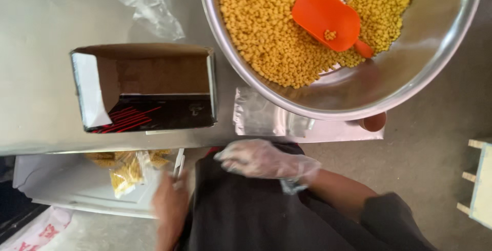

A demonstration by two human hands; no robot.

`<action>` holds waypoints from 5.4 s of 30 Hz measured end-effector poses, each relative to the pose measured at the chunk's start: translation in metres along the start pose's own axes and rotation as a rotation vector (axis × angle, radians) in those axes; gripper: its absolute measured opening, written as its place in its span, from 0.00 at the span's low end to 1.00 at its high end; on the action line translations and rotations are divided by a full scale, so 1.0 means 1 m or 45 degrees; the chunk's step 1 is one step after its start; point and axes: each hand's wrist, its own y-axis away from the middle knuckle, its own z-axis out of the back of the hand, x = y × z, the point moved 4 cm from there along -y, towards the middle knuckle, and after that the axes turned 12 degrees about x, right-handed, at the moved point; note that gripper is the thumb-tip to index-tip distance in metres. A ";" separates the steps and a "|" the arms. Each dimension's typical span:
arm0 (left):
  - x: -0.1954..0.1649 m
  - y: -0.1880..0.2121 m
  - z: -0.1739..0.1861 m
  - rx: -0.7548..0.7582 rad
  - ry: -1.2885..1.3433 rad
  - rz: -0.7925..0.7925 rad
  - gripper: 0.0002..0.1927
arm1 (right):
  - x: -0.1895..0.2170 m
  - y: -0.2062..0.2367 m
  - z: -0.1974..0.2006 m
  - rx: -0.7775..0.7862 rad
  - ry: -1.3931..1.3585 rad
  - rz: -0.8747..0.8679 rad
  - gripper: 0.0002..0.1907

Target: The person scoops yellow split peas from a large metal bowl into small plastic bags using an orange scoop. They place the filled bags on a digital scale to check weight, then tie the bags shut and place them into a white bin.

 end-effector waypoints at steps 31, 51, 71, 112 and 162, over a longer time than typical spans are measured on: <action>-0.302 0.003 -0.196 0.025 0.612 -0.792 0.08 | -0.089 0.258 0.150 -0.469 -0.138 -0.247 0.12; -0.256 0.078 -0.217 0.352 0.837 -0.391 0.19 | -0.120 0.222 0.087 0.190 -1.129 -0.378 0.18; -0.288 0.076 -0.211 0.445 0.664 -0.852 0.18 | -0.103 0.227 0.104 0.275 -0.413 -0.463 0.10; -0.261 0.093 -0.227 -0.101 0.155 -0.550 0.12 | -0.091 0.228 0.079 -0.175 0.585 -0.067 0.07; -0.217 0.024 -0.124 0.203 0.184 -0.710 0.46 | -0.068 0.184 0.212 0.249 -0.893 -0.335 0.20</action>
